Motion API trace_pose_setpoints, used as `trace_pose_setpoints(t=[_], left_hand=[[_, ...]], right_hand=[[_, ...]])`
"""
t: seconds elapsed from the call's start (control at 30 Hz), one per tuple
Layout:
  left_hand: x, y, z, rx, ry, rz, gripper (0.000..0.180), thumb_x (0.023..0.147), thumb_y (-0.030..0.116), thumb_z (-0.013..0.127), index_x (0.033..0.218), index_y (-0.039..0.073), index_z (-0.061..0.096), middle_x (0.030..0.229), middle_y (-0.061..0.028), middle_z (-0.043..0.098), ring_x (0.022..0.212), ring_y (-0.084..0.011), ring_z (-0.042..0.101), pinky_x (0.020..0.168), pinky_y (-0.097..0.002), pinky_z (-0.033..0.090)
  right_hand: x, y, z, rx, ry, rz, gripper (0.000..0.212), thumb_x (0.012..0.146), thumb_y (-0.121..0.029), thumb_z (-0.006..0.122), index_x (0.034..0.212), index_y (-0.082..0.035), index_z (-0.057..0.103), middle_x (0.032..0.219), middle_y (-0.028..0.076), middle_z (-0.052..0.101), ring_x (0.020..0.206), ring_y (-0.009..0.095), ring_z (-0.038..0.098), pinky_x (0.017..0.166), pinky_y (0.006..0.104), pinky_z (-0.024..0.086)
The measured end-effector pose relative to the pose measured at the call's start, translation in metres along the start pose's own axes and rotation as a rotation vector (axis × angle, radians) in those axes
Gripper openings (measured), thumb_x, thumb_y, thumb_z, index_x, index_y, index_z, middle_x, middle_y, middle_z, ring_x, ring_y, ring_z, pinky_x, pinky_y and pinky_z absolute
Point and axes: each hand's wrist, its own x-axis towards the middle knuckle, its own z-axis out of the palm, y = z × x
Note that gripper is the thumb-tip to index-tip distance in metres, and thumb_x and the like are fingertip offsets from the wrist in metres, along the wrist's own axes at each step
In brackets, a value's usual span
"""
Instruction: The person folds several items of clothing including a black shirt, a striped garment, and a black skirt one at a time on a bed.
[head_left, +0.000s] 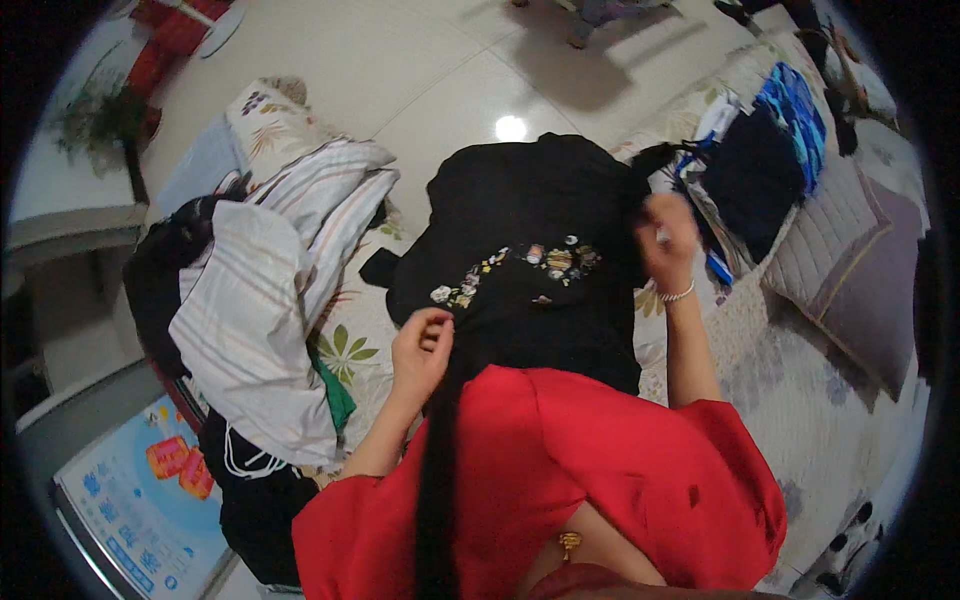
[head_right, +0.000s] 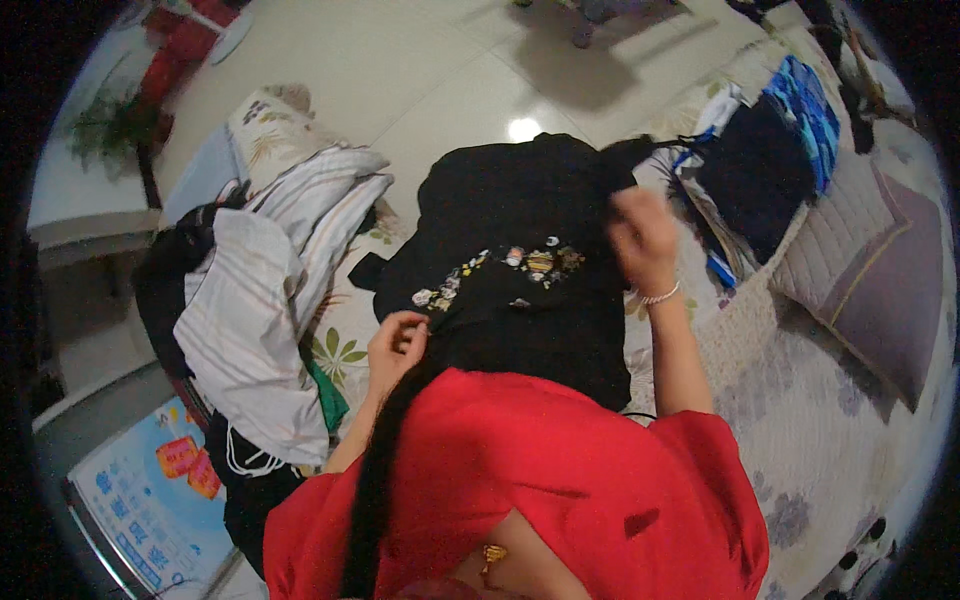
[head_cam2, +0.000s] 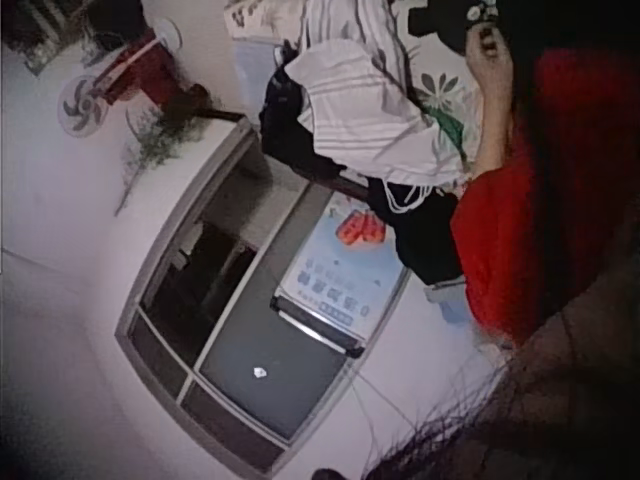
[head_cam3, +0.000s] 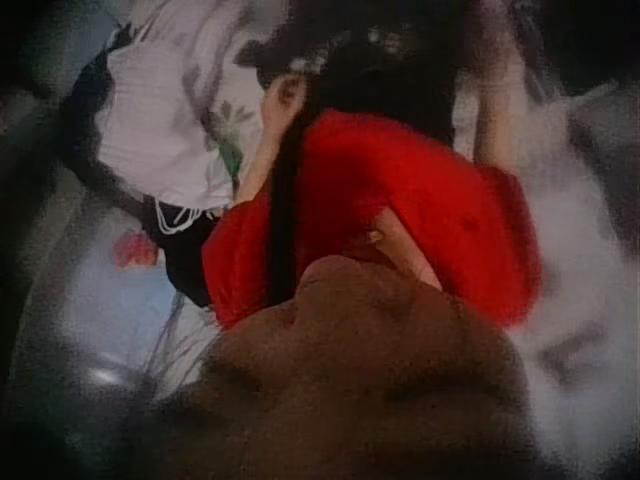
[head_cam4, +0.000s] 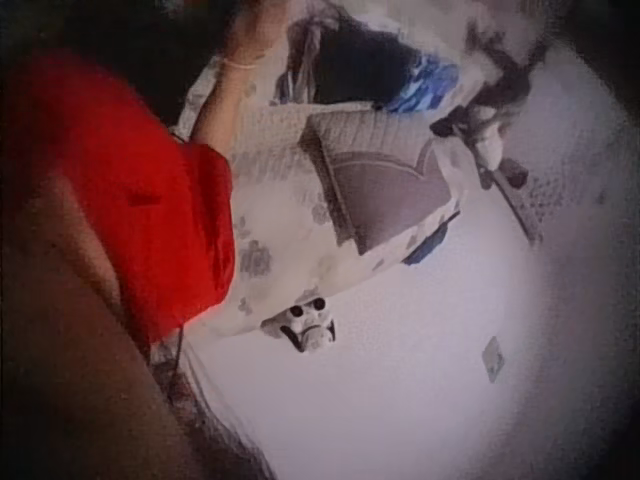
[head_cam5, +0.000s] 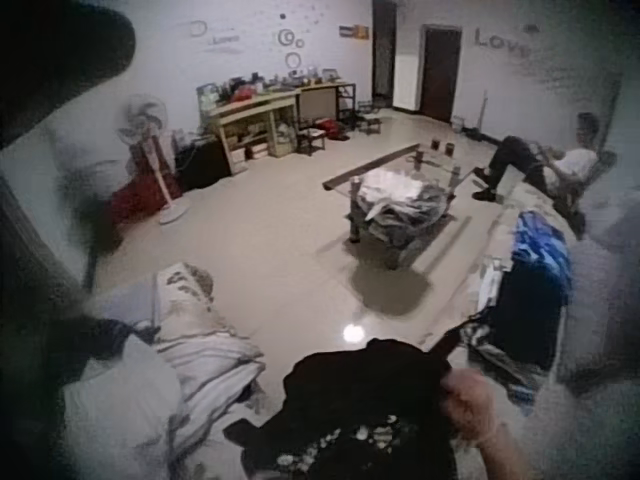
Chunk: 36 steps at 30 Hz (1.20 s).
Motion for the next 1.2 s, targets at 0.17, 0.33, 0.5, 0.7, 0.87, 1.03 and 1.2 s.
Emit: trace_pose_setpoints(t=[0.17,0.33,0.5,0.7,0.87,1.03,1.2], left_hand=[[0.023,-0.115,-0.034,0.144,0.461,-0.004,0.028,0.088,0.014,0.062,0.108,-0.002,0.052,0.098,-0.0116,0.058,0.080,-0.0137,0.059,0.061,-0.0243,0.049],[0.037,-0.163,-0.048,-0.308,0.371,-0.577,0.032,0.088,0.026,0.065,0.100,-0.002,0.054,0.083,-0.0092,0.059,0.067,-0.0149,0.058,0.054,-0.0288,0.048],[0.070,-0.155,-0.041,-0.391,0.363,-0.673,0.027,0.086,0.026,0.067,0.091,0.000,0.060,0.089,-0.0114,0.064,0.068,-0.0181,0.061,0.058,-0.0322,0.052],[0.091,-0.104,-0.046,-1.284,0.310,-0.668,0.029,0.083,0.014,0.067,0.108,0.000,0.061,0.107,-0.0161,0.066,0.098,-0.0291,0.064,0.086,-0.0424,0.053],[0.089,-0.026,-0.060,-0.814,0.588,-0.337,0.058,0.077,0.000,0.067,0.131,0.002,0.045,0.129,-0.0158,0.052,0.109,-0.0296,0.057,0.091,-0.0414,0.049],[0.074,0.058,-0.029,-0.037,0.479,0.342,0.063,0.081,-0.001,0.066,0.137,0.006,0.038,0.140,-0.0143,0.043,0.126,-0.0312,0.045,0.100,-0.0381,0.040],[0.065,0.039,-0.020,0.702,-0.197,0.478,0.063,0.075,-0.002,0.062,0.134,0.013,0.045,0.133,-0.0108,0.049,0.101,-0.0325,0.059,0.080,-0.0380,0.051]], right_hand=[[-0.004,-0.049,0.025,0.084,-0.492,-0.120,0.034,0.075,-0.012,0.072,0.108,-0.010,0.065,0.086,0.007,0.066,0.077,0.024,0.062,0.065,0.0321,0.051],[-0.022,-0.027,0.021,-0.035,-0.505,-0.052,0.041,0.076,-0.017,0.073,0.114,-0.009,0.062,0.111,0.009,0.061,0.099,0.029,0.057,0.087,0.0383,0.045],[-0.057,-0.016,0.011,-0.085,-0.474,0.061,0.065,0.073,-0.022,0.075,0.131,-0.010,0.048,0.135,0.016,0.044,0.121,0.037,0.043,0.101,0.0418,0.037],[-0.108,0.003,0.025,-0.020,-0.206,0.456,0.080,0.072,-0.011,0.070,0.143,-0.009,0.032,0.141,0.019,0.038,0.125,0.034,0.042,0.104,0.0415,0.035],[-0.100,0.010,0.013,0.526,-0.133,0.762,0.079,0.072,0.004,0.057,0.145,-0.009,0.029,0.130,0.013,0.049,0.110,0.021,0.054,0.096,0.0319,0.043],[-0.093,0.016,-0.014,0.553,-0.225,0.784,0.074,0.074,0.007,0.055,0.143,-0.007,0.032,0.142,0.012,0.039,0.127,0.022,0.044,0.105,0.0327,0.035],[-0.102,0.026,-0.018,0.520,-0.369,0.747,0.068,0.075,0.001,0.063,0.139,-0.009,0.041,0.139,0.010,0.045,0.128,0.022,0.043,0.107,0.0320,0.032]])
